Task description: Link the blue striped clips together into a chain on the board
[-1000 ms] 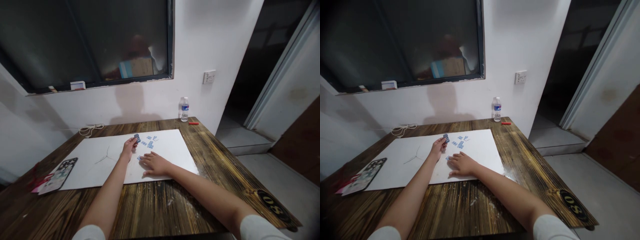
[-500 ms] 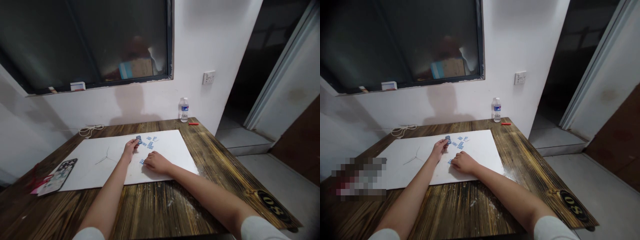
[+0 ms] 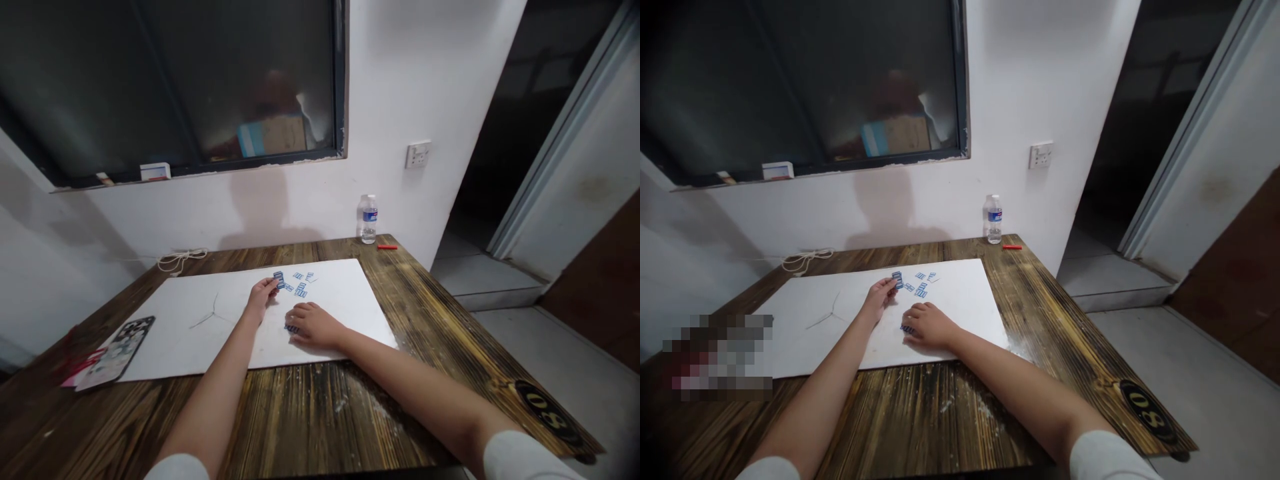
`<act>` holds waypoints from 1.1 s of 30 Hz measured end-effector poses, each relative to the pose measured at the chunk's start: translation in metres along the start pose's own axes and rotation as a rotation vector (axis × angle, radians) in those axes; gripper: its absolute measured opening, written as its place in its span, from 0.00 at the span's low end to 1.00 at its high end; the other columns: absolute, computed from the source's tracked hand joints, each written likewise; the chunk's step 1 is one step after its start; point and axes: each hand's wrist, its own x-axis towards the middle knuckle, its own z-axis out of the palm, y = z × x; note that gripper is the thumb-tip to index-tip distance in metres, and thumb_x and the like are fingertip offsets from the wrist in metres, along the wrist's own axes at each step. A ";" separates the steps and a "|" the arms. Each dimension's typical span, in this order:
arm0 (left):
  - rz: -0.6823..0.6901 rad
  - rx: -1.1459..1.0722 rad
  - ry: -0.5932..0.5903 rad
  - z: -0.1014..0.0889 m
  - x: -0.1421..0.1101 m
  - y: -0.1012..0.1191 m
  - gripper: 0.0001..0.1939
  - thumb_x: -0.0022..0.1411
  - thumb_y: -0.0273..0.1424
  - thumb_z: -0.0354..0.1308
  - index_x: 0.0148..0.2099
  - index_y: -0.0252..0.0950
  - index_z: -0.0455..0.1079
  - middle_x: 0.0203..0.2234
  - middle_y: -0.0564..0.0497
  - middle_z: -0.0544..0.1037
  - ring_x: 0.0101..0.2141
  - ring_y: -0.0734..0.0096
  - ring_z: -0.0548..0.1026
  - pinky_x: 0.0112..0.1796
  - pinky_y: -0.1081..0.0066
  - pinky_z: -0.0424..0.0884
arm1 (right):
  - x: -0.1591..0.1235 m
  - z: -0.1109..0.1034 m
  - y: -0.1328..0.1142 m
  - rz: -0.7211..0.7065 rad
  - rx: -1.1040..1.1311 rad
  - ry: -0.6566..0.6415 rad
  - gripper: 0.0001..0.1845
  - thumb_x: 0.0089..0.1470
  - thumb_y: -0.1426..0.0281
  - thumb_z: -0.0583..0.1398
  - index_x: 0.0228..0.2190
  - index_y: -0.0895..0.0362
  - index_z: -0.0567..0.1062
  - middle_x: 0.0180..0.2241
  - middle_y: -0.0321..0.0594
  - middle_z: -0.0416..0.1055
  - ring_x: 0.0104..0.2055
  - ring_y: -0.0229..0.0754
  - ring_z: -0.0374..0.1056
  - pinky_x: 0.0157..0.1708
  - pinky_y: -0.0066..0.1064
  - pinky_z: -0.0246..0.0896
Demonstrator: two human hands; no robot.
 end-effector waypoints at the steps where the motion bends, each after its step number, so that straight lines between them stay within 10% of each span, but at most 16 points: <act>1: 0.005 0.003 -0.001 0.000 0.000 0.000 0.24 0.33 0.43 0.73 0.30 0.34 0.72 0.20 0.54 0.73 0.21 0.77 0.69 0.23 0.78 0.64 | -0.001 0.000 0.002 0.014 0.018 -0.019 0.22 0.56 0.57 0.60 0.48 0.56 0.72 0.50 0.46 0.70 0.53 0.46 0.60 0.50 0.38 0.53; 33: -0.002 0.090 -0.084 0.006 -0.007 0.004 0.21 0.33 0.39 0.73 0.28 0.33 0.73 0.21 0.50 0.75 0.22 0.74 0.70 0.24 0.74 0.66 | 0.004 -0.013 -0.001 -0.105 -0.191 -0.201 0.08 0.62 0.69 0.55 0.39 0.59 0.73 0.34 0.42 0.75 0.37 0.41 0.68 0.39 0.32 0.57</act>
